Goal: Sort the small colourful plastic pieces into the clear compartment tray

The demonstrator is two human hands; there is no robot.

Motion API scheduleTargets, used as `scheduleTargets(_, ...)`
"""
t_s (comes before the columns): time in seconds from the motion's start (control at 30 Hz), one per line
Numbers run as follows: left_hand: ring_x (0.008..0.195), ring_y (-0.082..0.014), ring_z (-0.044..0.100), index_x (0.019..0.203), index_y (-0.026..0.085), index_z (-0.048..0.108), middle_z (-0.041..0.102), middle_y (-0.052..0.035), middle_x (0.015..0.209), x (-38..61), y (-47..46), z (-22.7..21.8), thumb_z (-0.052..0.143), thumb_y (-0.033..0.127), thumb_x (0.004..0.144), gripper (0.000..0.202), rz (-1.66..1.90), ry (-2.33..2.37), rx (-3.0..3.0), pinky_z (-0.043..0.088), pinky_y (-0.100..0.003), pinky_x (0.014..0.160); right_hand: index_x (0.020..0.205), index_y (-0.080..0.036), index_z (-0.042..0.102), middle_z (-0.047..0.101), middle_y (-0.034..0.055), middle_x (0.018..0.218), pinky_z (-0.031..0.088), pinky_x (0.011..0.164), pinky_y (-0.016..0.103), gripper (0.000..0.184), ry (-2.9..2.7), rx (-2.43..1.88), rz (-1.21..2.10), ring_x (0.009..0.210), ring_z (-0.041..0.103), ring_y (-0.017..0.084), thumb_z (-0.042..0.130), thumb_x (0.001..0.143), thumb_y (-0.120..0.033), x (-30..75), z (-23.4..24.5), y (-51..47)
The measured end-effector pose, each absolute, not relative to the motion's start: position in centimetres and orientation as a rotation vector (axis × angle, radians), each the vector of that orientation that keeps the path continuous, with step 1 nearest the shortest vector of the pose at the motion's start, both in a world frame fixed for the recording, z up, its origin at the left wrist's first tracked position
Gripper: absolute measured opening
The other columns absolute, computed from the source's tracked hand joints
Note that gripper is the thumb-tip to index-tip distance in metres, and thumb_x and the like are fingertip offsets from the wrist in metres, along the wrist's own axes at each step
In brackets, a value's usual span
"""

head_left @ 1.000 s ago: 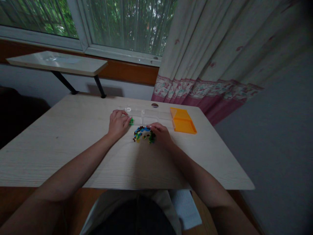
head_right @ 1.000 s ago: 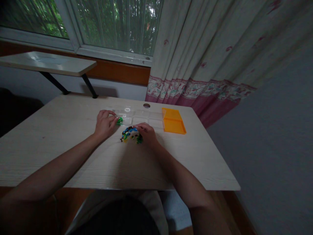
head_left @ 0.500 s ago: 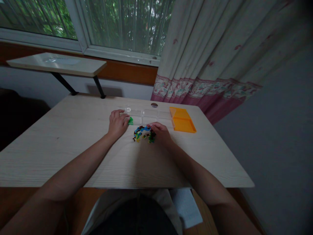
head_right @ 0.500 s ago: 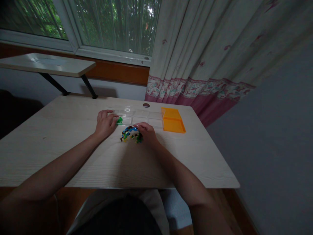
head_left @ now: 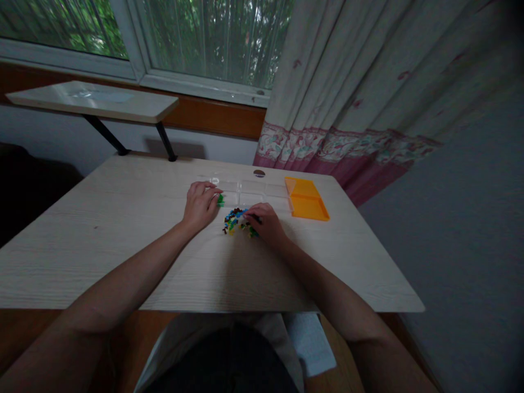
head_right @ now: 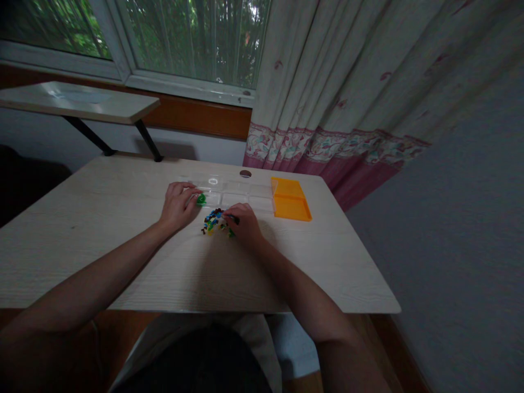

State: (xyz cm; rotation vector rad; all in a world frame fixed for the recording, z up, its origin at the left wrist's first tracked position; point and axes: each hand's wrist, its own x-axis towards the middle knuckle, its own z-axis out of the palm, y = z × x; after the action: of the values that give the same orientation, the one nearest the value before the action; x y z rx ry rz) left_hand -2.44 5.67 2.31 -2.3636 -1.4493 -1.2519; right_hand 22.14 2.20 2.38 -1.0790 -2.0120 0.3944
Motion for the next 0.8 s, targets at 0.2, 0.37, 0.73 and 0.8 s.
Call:
scheduleTargets(0.2,0.111,-0.0271,0.048,0.106,0.023,0.069,0.06,-0.0092,0.113,-2.1,5.4,2.4,0.049,0.024,0.092,0.025,-1.242,-1.415,-2.425,0.039,-0.048,0.1,0.098,-0.024,0.074,0.068,0.0056,0.108,0.038,0.092,0.037,0.017,-2.327,-1.07,0.057,0.105,0.054,0.023,0.067,0.083,-0.02,20.9,2.2,1.1)
scheduleTargets(0.37,0.111,-0.0266,0.048,0.106,0.024,0.069,0.06,-0.0083,0.112,-1.9,5.3,2.4,0.05,0.021,0.09,0.024,-1.263,-1.397,-2.436,0.039,-0.047,0.1,0.104,-0.027,0.072,0.066,0.0047,0.118,0.034,0.096,0.038,0.019,-2.447,-1.028,-0.05,0.112,0.051,0.022,0.062,0.089,-0.02,20.4,2.1,0.7)
scheduleTargets(0.73,0.11,-0.0257,0.048,0.105,0.024,0.068,0.06,-0.0075,0.111,-1.9,5.5,2.2,0.052,0.02,0.089,0.023,-1.263,-1.393,-2.452,0.039,-0.045,0.099,0.104,-0.028,0.072,0.065,0.005,0.119,0.035,0.098,0.038,0.017,-2.478,-0.923,-0.085,0.116,0.05,0.022,0.061,0.091,-0.03,20.6,1.8,0.8)
scheduleTargets(0.8,0.11,-0.0256,0.048,0.105,0.023,0.068,0.06,-0.0073,0.111,-1.9,5.5,2.2,0.052,0.02,0.088,0.024,-1.257,-1.391,-2.46,0.039,-0.045,0.099,0.104,-0.028,0.073,0.065,0.0049,0.119,0.034,0.099,0.038,0.017,-2.483,-0.915,-0.105,0.117,0.05,0.022,0.06,0.092,-0.03,20.5,1.6,0.8)
